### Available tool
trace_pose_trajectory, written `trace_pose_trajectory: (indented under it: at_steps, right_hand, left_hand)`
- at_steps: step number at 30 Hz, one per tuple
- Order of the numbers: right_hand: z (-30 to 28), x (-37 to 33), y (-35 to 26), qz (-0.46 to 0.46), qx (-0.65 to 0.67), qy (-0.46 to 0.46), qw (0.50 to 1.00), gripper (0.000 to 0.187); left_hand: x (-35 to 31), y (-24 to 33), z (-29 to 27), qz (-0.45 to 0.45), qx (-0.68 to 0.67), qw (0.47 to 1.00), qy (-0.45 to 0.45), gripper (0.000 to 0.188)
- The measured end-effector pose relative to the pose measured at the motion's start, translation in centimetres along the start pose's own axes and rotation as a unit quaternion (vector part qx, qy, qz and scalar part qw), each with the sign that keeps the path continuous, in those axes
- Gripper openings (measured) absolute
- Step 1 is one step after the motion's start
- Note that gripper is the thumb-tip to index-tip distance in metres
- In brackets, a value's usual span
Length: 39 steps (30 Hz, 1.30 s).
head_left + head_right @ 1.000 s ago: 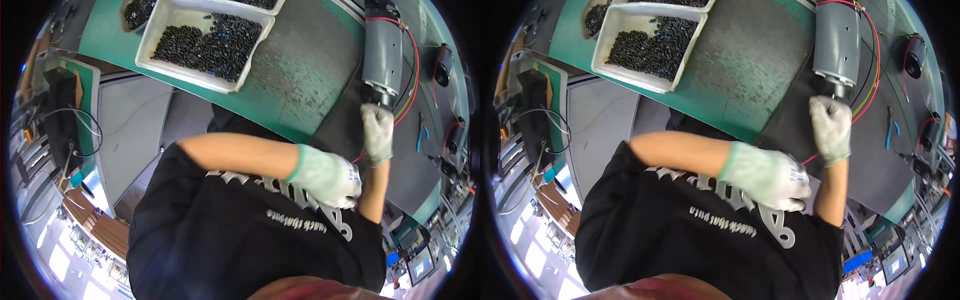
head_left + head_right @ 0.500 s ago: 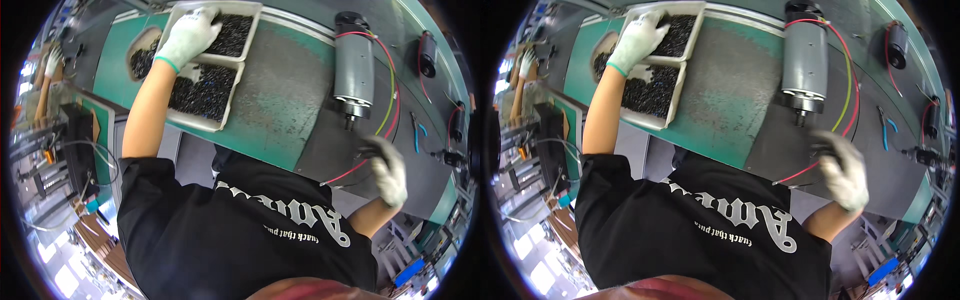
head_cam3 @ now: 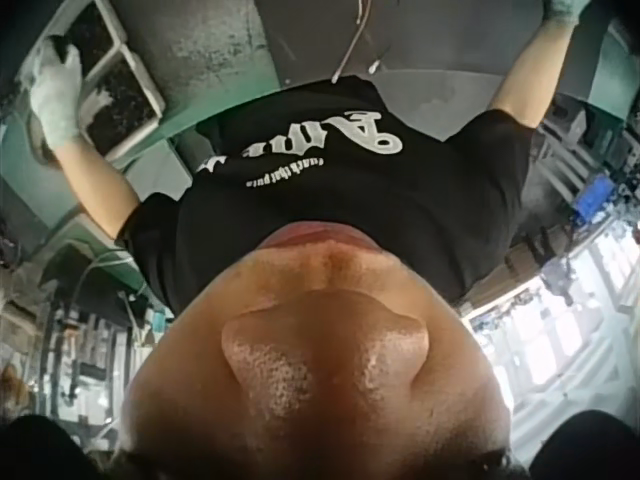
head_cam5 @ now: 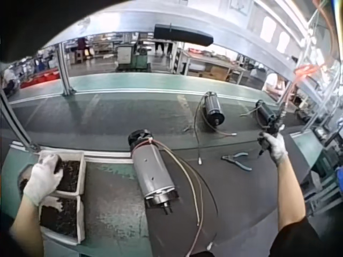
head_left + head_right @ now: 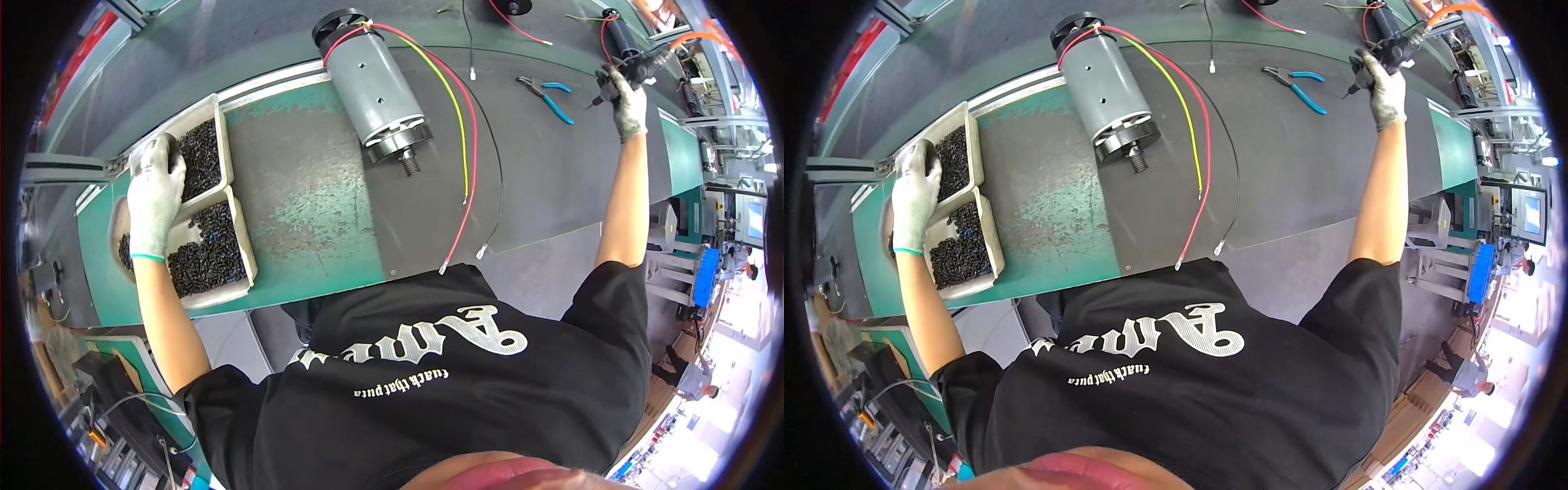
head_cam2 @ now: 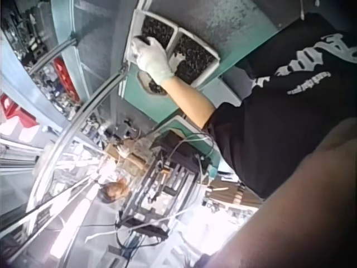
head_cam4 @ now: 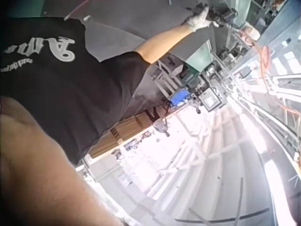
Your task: Assembling electronic motors by attaching cooling fans and securing parts with an electric screwdriver and pliers.
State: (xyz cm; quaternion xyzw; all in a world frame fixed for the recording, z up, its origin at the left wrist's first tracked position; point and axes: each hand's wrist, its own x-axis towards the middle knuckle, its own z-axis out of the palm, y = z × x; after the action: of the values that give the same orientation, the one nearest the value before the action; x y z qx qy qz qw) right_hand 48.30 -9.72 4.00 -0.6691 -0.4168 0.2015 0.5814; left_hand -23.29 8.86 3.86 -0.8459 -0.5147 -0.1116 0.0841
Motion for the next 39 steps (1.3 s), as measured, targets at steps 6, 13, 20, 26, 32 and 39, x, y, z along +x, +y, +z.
trace_pose_trajectory:
  at_steps: [6, 13, 20, 26, 32, 39]
  right_hand:
    - [7.1, -6.4, -8.6, -0.023, 0.218, -0.028, 0.975, 0.041]
    - [16.0, -12.2, -11.8, 0.032, 0.423, -0.237, 0.874, 0.050]
    - [21.9, -15.8, -13.8, 0.024, 0.448, -0.257, 0.856, 0.045]
    - [25.7, -19.1, -15.7, 0.000, 0.482, -0.256, 0.838, 0.041]
    - [23.5, -18.8, -15.5, -0.025, 0.514, -0.253, 0.819, 0.037]
    - [24.2, -19.0, -16.0, -0.059, 0.556, -0.254, 0.789, 0.032]
  left_hand:
    - [-3.7, 5.7, -5.2, -0.165, -0.555, 0.815, -0.024, 0.021]
    - [-6.8, 22.0, 0.4, -0.081, -0.984, 0.091, -0.129, 0.018]
    - [-8.0, 25.0, 1.1, -0.147, -0.981, 0.004, -0.128, 0.022]
    - [-8.6, 24.9, 0.5, -0.167, -0.966, 0.139, -0.143, 0.017]
    - [-8.7, 25.4, -0.2, -0.200, -0.930, 0.274, -0.140, 0.015]
    - [-8.8, 25.8, 0.2, -0.195, -0.933, 0.241, -0.182, 0.015]
